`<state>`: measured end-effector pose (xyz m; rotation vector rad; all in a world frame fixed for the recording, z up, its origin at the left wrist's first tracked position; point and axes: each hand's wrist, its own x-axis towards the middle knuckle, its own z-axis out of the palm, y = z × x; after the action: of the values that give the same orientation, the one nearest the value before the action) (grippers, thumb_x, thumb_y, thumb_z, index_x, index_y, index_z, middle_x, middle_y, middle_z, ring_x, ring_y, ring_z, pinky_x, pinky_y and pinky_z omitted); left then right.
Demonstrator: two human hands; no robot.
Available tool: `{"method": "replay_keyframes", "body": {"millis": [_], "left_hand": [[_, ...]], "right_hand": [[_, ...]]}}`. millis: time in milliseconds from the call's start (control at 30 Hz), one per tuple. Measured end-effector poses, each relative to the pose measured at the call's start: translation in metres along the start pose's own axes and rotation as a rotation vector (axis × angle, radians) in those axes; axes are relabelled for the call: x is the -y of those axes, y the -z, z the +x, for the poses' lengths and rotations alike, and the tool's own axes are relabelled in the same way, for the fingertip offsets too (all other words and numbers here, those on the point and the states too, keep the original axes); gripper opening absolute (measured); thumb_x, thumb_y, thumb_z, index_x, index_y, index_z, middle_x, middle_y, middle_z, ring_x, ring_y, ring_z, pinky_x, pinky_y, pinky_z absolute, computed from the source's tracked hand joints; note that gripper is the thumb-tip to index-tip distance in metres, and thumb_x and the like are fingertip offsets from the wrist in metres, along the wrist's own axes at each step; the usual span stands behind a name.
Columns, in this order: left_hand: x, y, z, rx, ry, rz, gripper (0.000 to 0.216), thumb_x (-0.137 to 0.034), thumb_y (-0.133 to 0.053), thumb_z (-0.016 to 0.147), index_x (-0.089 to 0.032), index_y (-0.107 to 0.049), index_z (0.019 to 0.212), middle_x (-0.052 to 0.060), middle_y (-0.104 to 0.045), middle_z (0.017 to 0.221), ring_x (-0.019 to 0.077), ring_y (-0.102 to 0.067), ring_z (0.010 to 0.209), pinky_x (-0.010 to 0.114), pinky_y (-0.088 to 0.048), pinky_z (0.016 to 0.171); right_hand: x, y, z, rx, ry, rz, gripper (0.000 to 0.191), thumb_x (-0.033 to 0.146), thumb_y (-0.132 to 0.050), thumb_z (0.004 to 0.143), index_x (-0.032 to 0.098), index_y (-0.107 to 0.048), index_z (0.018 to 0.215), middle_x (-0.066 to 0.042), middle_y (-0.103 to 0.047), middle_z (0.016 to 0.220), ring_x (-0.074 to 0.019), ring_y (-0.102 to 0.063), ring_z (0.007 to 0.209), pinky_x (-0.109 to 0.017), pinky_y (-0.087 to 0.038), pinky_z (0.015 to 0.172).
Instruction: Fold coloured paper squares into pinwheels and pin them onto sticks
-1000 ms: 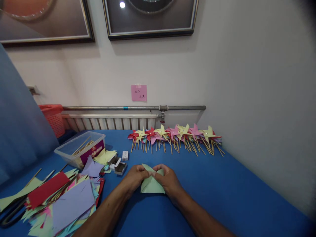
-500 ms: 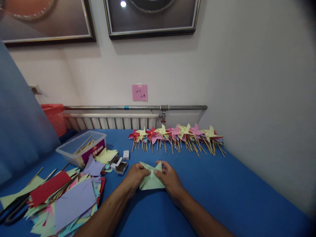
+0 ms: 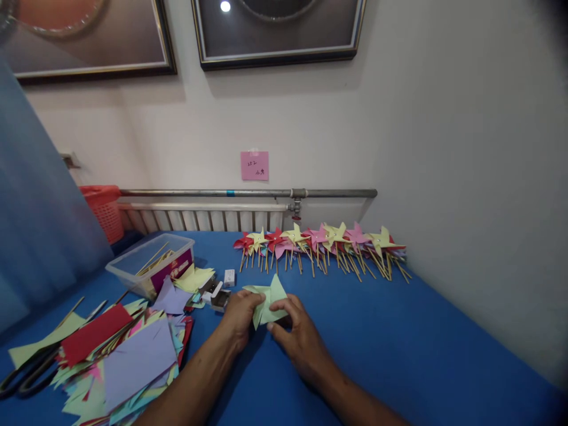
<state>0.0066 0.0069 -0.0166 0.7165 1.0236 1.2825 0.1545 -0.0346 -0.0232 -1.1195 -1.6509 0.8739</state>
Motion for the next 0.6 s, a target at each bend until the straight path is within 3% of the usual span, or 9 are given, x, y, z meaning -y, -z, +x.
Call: {"method": "replay_keyframes", "body": {"millis": [67, 267, 500, 600], "left_hand": [[0.002, 0.0, 0.0, 0.048, -0.004, 0.005, 0.026, -0.025, -0.084, 0.054, -0.012, -0.065, 0.066, 0.004, -0.067, 0.059, 0.0129, -0.057, 0.05, 0.024, -0.042, 0.051], [0.004, -0.002, -0.002, 0.115, 0.021, -0.012, 0.025, -0.024, -0.084, 0.056, -0.011, -0.07, 0.073, 0.004, -0.068, 0.06, 0.0129, -0.059, 0.053, 0.025, -0.043, 0.057], [0.002, -0.008, -0.008, 0.186, 0.036, -0.03, 0.027, -0.021, -0.085, 0.053, -0.011, -0.071, 0.074, 0.002, -0.069, 0.061, 0.0118, -0.058, 0.055, 0.024, -0.042, 0.059], [0.001, -0.007, -0.009, 0.186, 0.047, -0.01, 0.026, -0.02, -0.085, 0.052, -0.013, -0.068, 0.07, 0.0, -0.067, 0.059, 0.0107, -0.056, 0.053, 0.024, -0.041, 0.058]], "right_hand": [[-0.001, 0.0, 0.001, -0.05, 0.021, -0.037, 0.009, 0.026, -0.065, 0.082, 0.023, -0.069, 0.089, -0.005, -0.06, 0.121, -0.0201, -0.064, 0.096, -0.033, -0.049, 0.086], [-0.01, 0.003, 0.007, -0.183, -0.007, -0.04, 0.02, 0.038, -0.063, 0.087, 0.023, -0.073, 0.078, -0.009, -0.057, 0.131, -0.0268, -0.057, 0.122, -0.037, -0.043, 0.103], [-0.016, 0.004, 0.015, -0.215, -0.098, 0.055, 0.017, 0.035, -0.069, 0.077, 0.022, -0.068, 0.067, -0.009, -0.063, 0.119, -0.0276, -0.059, 0.115, -0.036, -0.044, 0.099], [-0.017, 0.005, 0.017, -0.197, -0.102, 0.055, 0.018, 0.035, -0.069, 0.075, 0.022, -0.064, 0.064, -0.007, -0.065, 0.105, -0.0248, -0.062, 0.098, -0.034, -0.046, 0.088]]}}
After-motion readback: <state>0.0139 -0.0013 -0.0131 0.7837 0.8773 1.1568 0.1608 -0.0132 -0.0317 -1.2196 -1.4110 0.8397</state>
